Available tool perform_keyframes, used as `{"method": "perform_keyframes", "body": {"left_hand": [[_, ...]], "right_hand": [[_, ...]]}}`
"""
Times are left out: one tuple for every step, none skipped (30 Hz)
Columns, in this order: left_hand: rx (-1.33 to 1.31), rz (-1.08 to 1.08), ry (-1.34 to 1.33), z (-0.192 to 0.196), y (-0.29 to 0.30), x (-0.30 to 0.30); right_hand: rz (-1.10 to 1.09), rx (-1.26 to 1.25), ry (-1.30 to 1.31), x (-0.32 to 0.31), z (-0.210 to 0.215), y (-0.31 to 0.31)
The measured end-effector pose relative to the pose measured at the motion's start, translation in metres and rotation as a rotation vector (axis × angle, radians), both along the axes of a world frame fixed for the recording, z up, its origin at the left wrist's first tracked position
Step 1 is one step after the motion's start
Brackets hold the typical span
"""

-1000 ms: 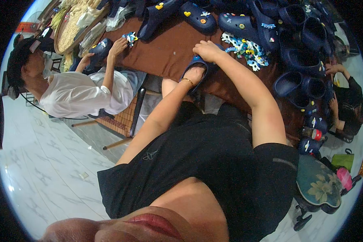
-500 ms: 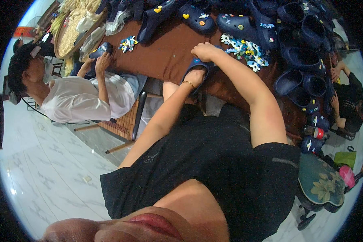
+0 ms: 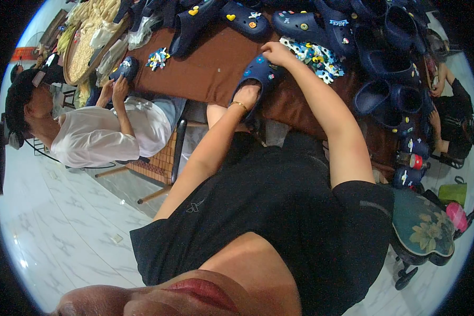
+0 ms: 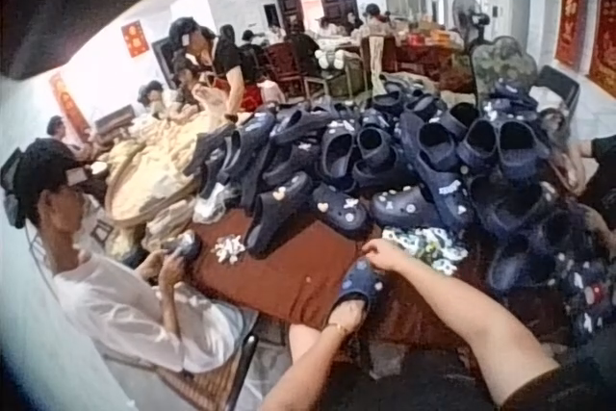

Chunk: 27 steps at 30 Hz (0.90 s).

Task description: Attaching decorative charms and accessories into the holes of blue clogs.

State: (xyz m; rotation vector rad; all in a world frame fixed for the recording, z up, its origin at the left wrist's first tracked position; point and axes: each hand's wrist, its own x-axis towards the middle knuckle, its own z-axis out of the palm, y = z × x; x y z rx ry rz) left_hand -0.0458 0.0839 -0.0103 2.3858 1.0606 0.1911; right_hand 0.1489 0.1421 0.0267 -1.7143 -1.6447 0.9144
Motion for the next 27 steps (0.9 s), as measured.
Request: {"method": "perform_keyframes", "body": {"left_hand": [[0.000,0.002,0.005,-0.001,0.000,-0.001],[0.010,-0.003,0.009,-0.004,0.001,-0.006],[0.019,-0.010,0.013,-0.008,0.001,-0.012],[0.020,-0.015,0.016,-0.007,0.000,-0.011],[0.010,-0.001,0.027,-0.006,0.000,-0.009],[-0.001,0.013,0.039,-0.006,-0.001,-0.009],[-0.005,0.002,0.039,-0.001,-0.002,-0.006],[-0.007,0.005,0.050,0.003,-0.002,-0.004],[-0.010,0.007,0.061,0.008,-0.004,-0.001],[-0.008,0.007,0.064,0.005,-0.003,-0.003],[-0.008,0.013,0.071,0.003,-0.001,-0.005],[-0.007,0.019,0.079,0.000,0.000,-0.006],[-0.008,0.015,0.077,0.002,0.000,-0.005],[-0.020,0.020,0.062,0.004,-0.001,-0.004],[-0.032,0.025,0.046,0.006,-0.002,-0.003],[-0.033,0.023,0.045,0.007,-0.001,-0.003],[-0.035,0.016,0.054,0.007,-0.001,-0.003],[-0.038,0.009,0.063,0.007,0.000,-0.003],[-0.040,0.010,0.063,0.006,0.000,-0.005],[-0.044,0.036,0.062,0.004,-0.001,-0.008],[-0.047,0.063,0.062,0.003,-0.002,-0.009],[-0.048,0.052,0.061,0.006,-0.002,-0.006],[-0.046,0.045,0.059,0.009,-0.003,-0.002],[-0.043,0.038,0.058,0.011,-0.003,0.001],[-0.045,0.049,0.063,0.009,-0.003,-0.003],[-0.032,0.041,0.063,0.005,-0.003,-0.008],[-0.020,0.033,0.062,0.000,-0.004,-0.013]], "right_hand": [[0.137,0.184,-0.249,-0.008,-0.003,0.003],[0.258,0.123,-0.350,-0.021,0.004,0.000],[0.156,0.100,-0.460,-0.038,0.004,-0.007],[0.136,0.067,-0.445,-0.041,0.004,-0.009],[0.116,0.033,-0.430,-0.043,0.004,-0.009],[0.111,0.033,-0.427,-0.043,0.005,-0.009],[0.111,0.043,-0.413,-0.040,0.005,-0.009],[0.110,0.054,-0.398,-0.037,0.004,-0.010],[0.100,0.047,-0.398,-0.035,0.003,-0.011],[0.119,0.080,-0.357,-0.037,0.001,-0.010],[0.138,0.113,-0.316,-0.038,0.000,-0.009],[0.024,0.249,-0.164,-0.036,-0.001,-0.009],[-0.094,0.380,-0.014,-0.027,-0.006,-0.011],[-0.313,0.006,0.382,-0.015,-0.005,-0.011],[-0.457,-0.074,0.611,-0.002,-0.004,-0.016],[-0.501,-0.137,0.755,0.009,-0.005,-0.024],[-0.543,-0.201,0.900,0.016,-0.006,-0.028],[-0.546,-0.200,0.899,0.017,-0.010,-0.032],[-0.475,-0.271,0.730,0.014,-0.006,-0.040],[-0.403,-0.339,0.560,0.011,0.000,-0.046],[-0.402,-0.342,0.560,0.008,0.007,-0.042],[-0.307,-0.457,0.199,0.004,0.018,-0.037],[-0.205,-0.562,-0.163,0.004,0.023,-0.034],[-0.212,-0.329,-0.393,0.003,0.004,-0.034],[-0.200,-0.329,-0.388,-0.007,0.011,-0.035],[-0.168,-0.370,-0.416,-0.023,0.026,-0.040],[-0.136,-0.412,-0.443,-0.035,0.034,-0.042]]}}
